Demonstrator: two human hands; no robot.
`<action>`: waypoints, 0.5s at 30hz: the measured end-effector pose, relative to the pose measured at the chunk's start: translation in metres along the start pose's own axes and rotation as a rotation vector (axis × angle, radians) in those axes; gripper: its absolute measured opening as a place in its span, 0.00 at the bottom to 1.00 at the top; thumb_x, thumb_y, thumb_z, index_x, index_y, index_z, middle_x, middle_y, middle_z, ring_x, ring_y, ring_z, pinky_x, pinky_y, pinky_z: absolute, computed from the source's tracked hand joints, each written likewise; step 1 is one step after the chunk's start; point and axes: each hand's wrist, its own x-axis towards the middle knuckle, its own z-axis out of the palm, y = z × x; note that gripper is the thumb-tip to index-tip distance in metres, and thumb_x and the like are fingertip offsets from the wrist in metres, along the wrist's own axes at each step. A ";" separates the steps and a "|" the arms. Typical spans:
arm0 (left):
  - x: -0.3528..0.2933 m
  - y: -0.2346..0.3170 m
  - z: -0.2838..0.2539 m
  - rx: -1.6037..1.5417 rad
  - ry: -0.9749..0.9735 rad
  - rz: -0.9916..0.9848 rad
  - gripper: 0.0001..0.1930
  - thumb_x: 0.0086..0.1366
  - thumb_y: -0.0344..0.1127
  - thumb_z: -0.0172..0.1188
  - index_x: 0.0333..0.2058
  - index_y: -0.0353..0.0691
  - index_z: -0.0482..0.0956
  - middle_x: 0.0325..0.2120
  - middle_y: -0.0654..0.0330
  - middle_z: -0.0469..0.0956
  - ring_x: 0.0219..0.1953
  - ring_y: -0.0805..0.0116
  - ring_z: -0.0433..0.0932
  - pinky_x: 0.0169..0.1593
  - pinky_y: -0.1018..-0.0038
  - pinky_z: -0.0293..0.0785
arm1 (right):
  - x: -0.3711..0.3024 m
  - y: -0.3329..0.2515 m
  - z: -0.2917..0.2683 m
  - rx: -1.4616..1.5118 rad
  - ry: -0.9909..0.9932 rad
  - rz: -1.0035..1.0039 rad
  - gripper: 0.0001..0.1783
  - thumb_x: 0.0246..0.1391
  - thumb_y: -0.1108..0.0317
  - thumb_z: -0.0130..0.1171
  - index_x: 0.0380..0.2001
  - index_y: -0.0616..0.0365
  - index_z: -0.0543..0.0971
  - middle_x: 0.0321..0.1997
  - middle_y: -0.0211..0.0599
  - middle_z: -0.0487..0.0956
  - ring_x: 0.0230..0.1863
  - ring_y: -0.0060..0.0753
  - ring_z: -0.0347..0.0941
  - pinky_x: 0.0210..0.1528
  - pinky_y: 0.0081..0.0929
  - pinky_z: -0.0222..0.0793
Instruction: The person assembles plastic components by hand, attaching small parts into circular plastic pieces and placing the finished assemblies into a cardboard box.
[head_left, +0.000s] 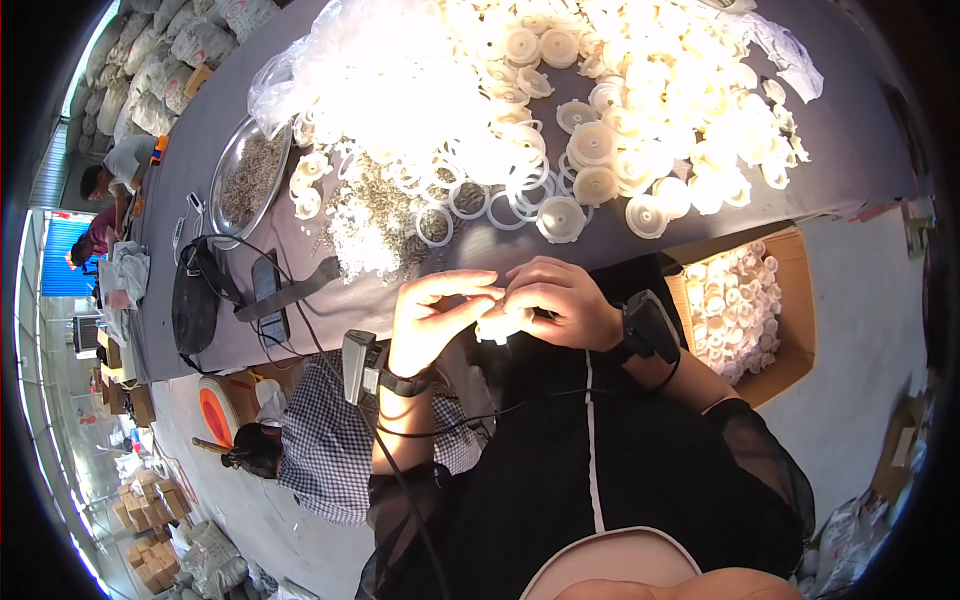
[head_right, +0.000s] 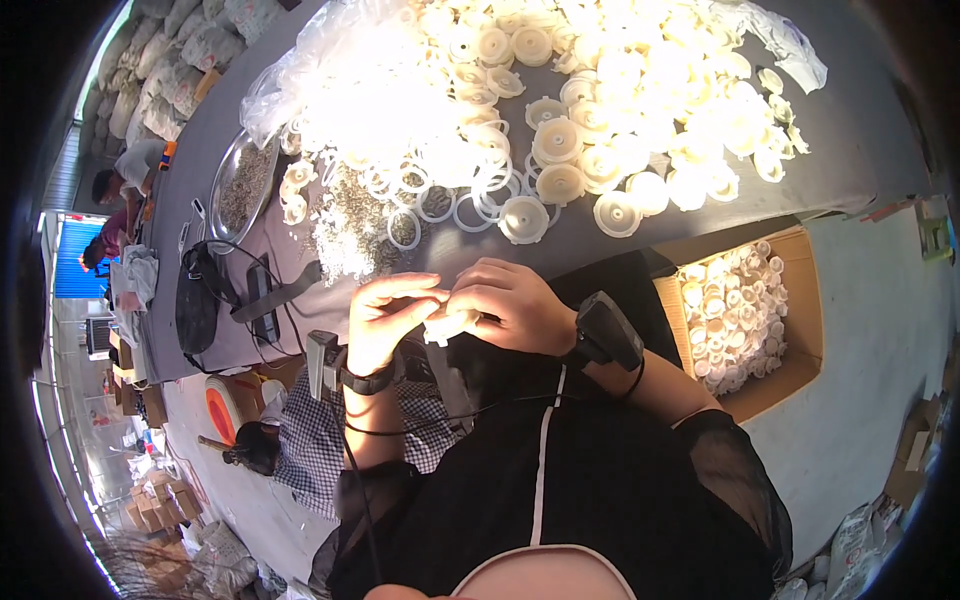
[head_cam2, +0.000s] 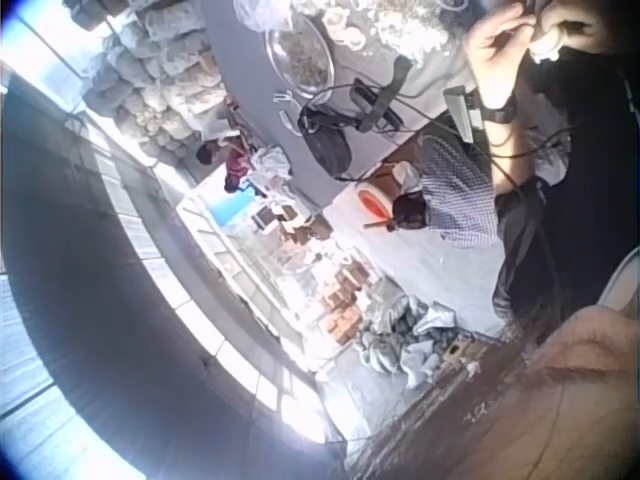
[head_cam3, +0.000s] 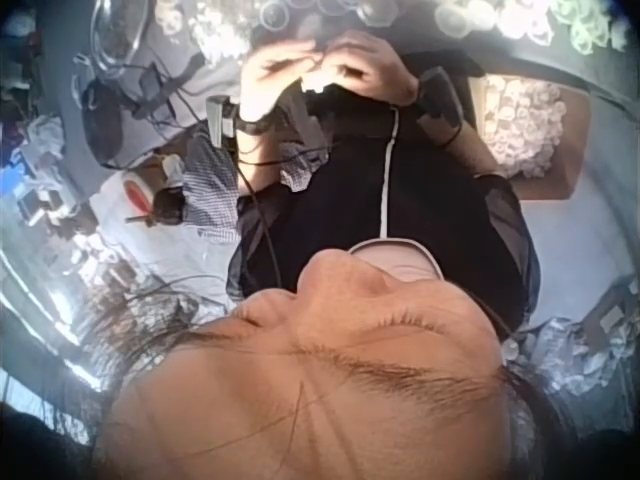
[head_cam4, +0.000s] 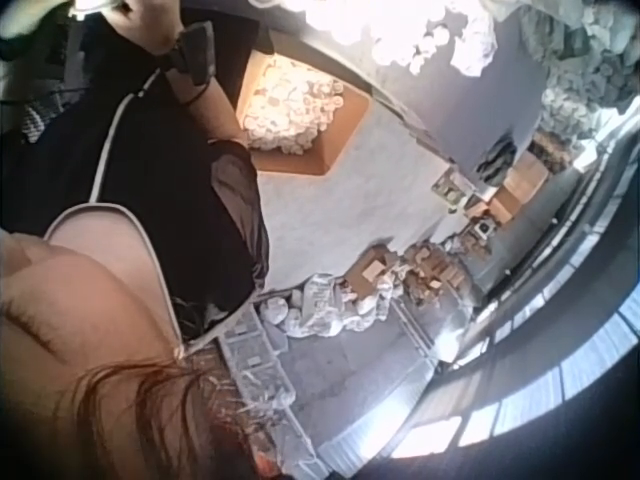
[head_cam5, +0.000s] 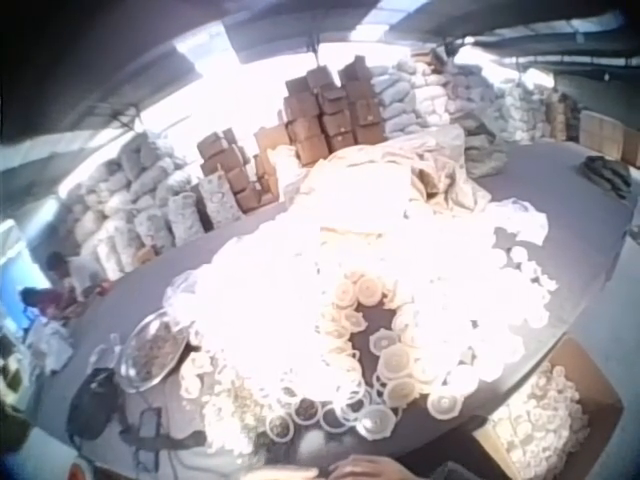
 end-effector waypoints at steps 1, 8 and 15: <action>-0.001 0.003 -0.003 0.022 -0.048 -0.005 0.14 0.53 0.18 0.57 0.41 0.31 0.75 0.31 0.56 0.79 0.34 0.71 0.78 0.40 0.79 0.74 | 0.000 0.000 0.000 -0.006 -0.011 -0.011 0.11 0.35 0.78 0.61 0.27 0.57 0.74 0.29 0.32 0.74 0.33 0.36 0.71 0.35 0.29 0.68; 0.003 0.003 -0.007 -0.011 -0.214 0.067 0.20 0.53 0.16 0.55 0.47 0.32 0.71 0.32 0.57 0.77 0.37 0.72 0.75 0.41 0.77 0.72 | -0.002 -0.002 0.001 -0.004 -0.024 -0.016 0.11 0.36 0.77 0.62 0.27 0.56 0.74 0.31 0.33 0.74 0.33 0.37 0.71 0.34 0.29 0.68; 0.002 0.006 0.000 -0.207 -0.152 0.071 0.21 0.52 0.17 0.56 0.47 0.35 0.69 0.34 0.61 0.74 0.35 0.74 0.74 0.41 0.77 0.72 | -0.003 -0.005 0.002 0.036 -0.027 0.026 0.10 0.36 0.77 0.62 0.26 0.57 0.74 0.31 0.33 0.74 0.33 0.36 0.72 0.34 0.28 0.68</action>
